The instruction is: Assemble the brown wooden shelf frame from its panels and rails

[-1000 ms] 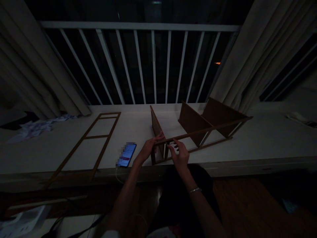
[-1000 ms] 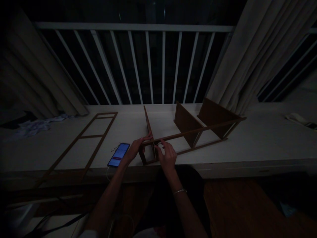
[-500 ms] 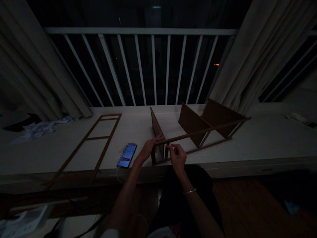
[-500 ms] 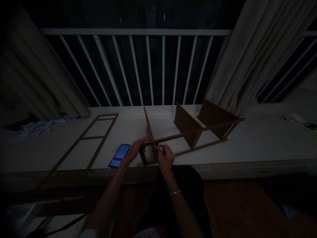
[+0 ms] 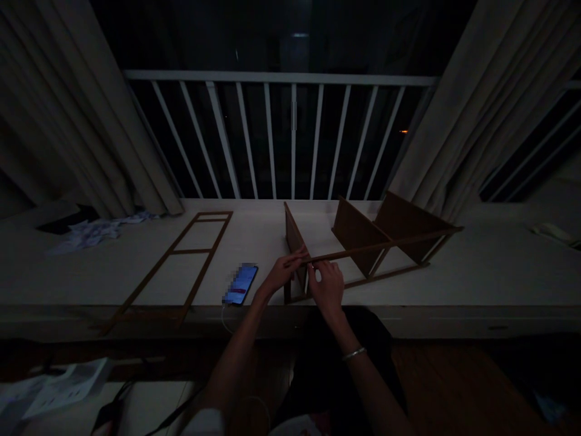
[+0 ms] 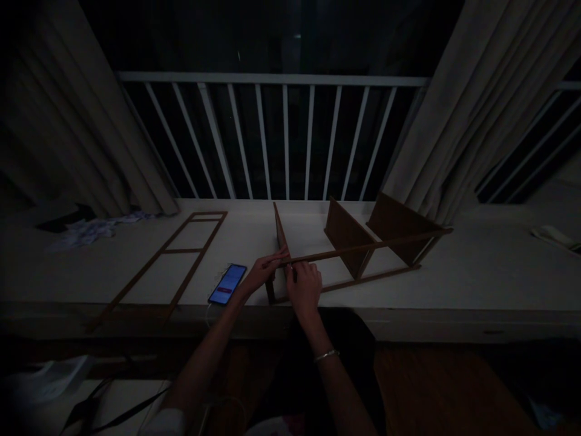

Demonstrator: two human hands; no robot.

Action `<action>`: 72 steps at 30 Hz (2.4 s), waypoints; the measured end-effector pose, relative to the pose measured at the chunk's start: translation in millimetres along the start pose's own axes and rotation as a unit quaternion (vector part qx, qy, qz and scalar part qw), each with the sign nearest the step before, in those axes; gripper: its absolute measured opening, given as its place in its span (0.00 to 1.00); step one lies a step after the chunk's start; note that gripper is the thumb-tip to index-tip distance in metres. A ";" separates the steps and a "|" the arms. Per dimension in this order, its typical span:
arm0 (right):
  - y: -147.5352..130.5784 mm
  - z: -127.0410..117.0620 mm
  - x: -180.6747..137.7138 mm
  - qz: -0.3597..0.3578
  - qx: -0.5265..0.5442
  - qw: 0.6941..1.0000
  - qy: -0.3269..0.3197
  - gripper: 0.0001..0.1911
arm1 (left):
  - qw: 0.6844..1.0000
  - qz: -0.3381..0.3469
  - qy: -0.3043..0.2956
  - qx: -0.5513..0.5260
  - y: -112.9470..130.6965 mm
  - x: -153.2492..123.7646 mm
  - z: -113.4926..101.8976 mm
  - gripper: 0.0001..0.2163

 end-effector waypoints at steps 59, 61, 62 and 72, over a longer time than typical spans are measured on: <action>133.1 138.2 -118.5 0.262 0.359 0.815 -0.371 0.22 | 0.994 -0.057 0.091 0.000 -12.8 2.1 -0.1 0.20; 133.7 152.8 -138.8 0.300 0.386 0.784 -0.382 0.22 | 0.989 -0.038 0.139 -0.018 -20.3 -2.6 -8.8 0.24; 134.8 158.8 -149.8 0.324 0.398 0.765 -0.389 0.22 | 0.985 -0.026 0.167 -0.029 -26.5 -6.6 -13.8 0.25; 144.9 168.5 -221.0 0.474 0.467 0.651 -0.365 0.23 | 0.936 -0.105 0.318 -0.113 -170.1 -67.4 -21.8 0.24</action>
Point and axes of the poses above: each hand's wrist, its own x-axis towards the middle knuckle, its own z-axis out of the palm, y = z × x, the point moved 8 cm from there along x, towards the middle knuckle, and after that the axes turned 1 degree about -z, right-handed, at the moved point
